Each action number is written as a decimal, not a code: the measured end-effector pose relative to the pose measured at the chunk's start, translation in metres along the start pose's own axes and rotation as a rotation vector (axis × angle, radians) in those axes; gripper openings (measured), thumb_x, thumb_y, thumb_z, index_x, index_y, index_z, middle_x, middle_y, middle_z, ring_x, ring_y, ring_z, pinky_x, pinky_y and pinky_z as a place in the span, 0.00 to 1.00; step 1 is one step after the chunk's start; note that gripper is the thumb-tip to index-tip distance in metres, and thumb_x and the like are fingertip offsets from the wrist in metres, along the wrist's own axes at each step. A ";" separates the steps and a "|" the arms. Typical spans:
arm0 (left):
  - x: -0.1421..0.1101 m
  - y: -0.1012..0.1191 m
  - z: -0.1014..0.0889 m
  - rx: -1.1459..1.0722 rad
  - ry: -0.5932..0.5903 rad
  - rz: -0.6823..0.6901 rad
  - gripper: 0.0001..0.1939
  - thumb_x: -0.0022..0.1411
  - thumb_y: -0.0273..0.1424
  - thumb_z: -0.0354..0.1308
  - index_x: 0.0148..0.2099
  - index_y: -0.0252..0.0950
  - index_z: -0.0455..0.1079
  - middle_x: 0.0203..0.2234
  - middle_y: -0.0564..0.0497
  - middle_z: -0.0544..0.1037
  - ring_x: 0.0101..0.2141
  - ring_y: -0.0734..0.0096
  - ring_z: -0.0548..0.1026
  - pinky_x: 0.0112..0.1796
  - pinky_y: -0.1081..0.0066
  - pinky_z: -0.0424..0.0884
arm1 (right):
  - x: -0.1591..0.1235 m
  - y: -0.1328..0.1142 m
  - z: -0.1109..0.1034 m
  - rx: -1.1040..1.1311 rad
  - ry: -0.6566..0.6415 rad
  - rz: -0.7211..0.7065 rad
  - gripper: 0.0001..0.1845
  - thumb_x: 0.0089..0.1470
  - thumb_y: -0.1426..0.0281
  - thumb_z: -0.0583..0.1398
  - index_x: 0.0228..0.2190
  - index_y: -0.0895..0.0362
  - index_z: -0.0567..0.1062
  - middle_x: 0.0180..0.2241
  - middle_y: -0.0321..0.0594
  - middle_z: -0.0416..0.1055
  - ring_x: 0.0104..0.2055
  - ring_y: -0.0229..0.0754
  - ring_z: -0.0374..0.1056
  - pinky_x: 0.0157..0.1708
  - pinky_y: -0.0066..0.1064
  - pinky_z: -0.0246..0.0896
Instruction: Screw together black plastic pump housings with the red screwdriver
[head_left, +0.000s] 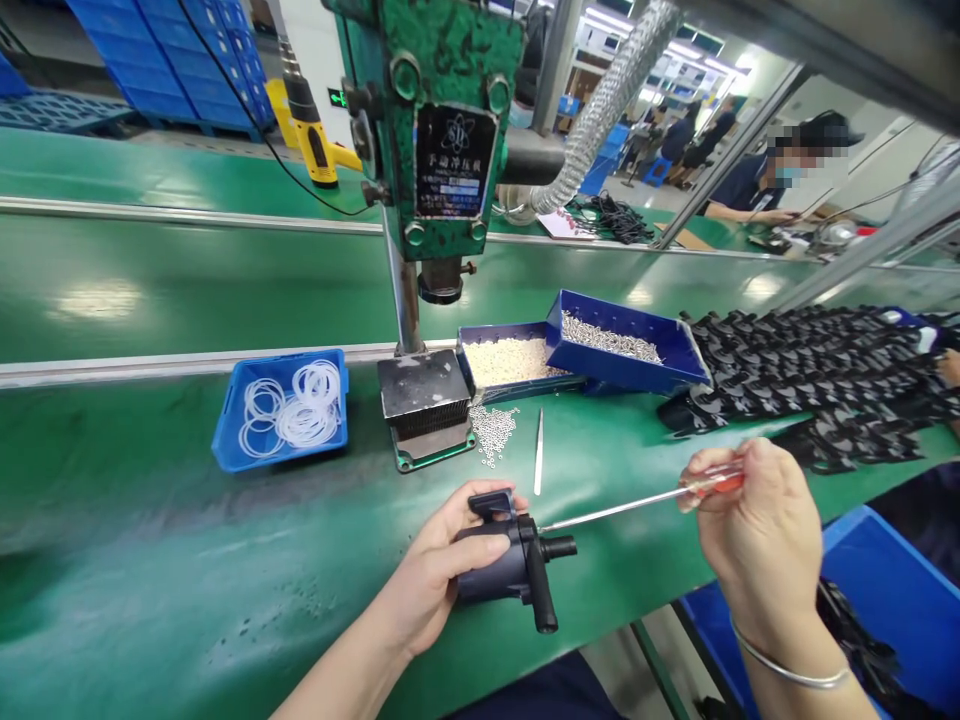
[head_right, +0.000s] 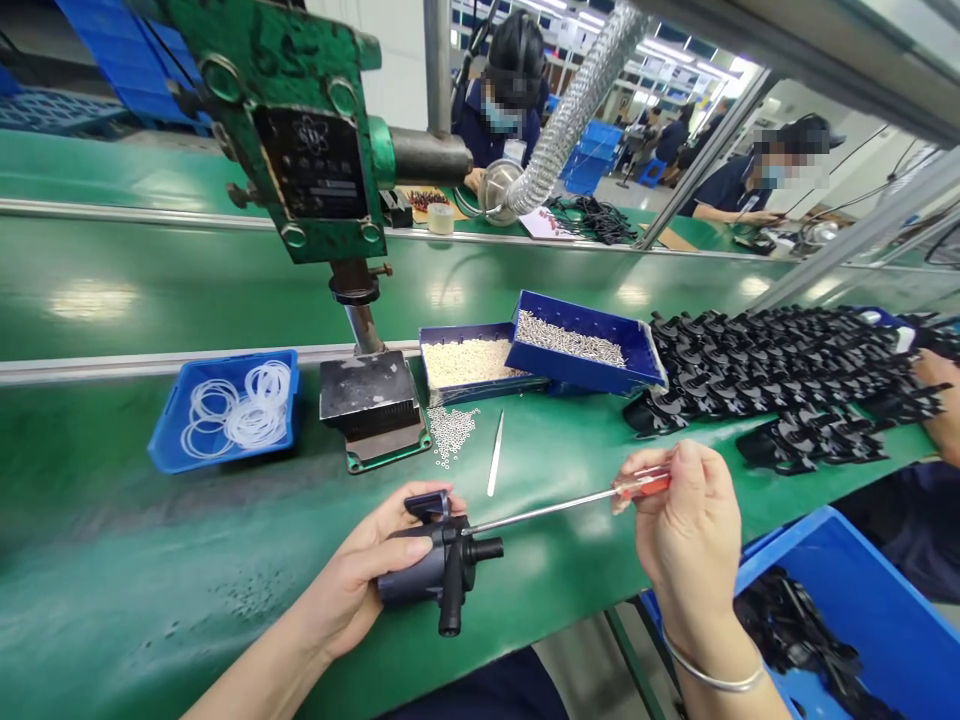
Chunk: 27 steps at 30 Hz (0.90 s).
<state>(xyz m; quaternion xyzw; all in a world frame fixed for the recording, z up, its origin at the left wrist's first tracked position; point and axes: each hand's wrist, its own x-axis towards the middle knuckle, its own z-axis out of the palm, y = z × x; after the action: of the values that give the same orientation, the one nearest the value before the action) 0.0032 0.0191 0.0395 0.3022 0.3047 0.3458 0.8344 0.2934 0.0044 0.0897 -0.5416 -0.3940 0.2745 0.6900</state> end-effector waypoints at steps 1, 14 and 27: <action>0.000 0.000 0.000 0.001 -0.003 -0.004 0.22 0.58 0.31 0.65 0.55 0.41 0.70 0.52 0.46 0.77 0.50 0.58 0.72 0.50 0.62 0.64 | -0.001 0.003 0.000 0.006 -0.004 0.013 0.14 0.60 0.57 0.62 0.36 0.54 0.66 0.26 0.35 0.74 0.18 0.37 0.68 0.18 0.27 0.65; -0.007 0.013 -0.004 0.217 -0.031 0.068 0.23 0.59 0.33 0.67 0.56 0.44 0.69 0.53 0.48 0.76 0.51 0.59 0.71 0.51 0.63 0.64 | 0.000 0.029 -0.042 -0.108 -0.185 0.594 0.21 0.48 0.55 0.71 0.27 0.61 0.76 0.28 0.45 0.77 0.19 0.34 0.68 0.20 0.24 0.68; -0.006 0.014 -0.006 0.179 -0.082 0.037 0.23 0.58 0.32 0.66 0.55 0.44 0.70 0.53 0.46 0.76 0.52 0.56 0.71 0.51 0.61 0.64 | -0.008 0.031 -0.089 -0.068 -0.368 0.569 0.11 0.46 0.64 0.72 0.27 0.56 0.78 0.35 0.45 0.79 0.28 0.44 0.76 0.29 0.34 0.76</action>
<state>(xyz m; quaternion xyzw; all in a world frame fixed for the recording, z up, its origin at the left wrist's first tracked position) -0.0101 0.0240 0.0479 0.3952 0.2943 0.3198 0.8093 0.3657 -0.0407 0.0484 -0.5939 -0.3540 0.5357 0.4847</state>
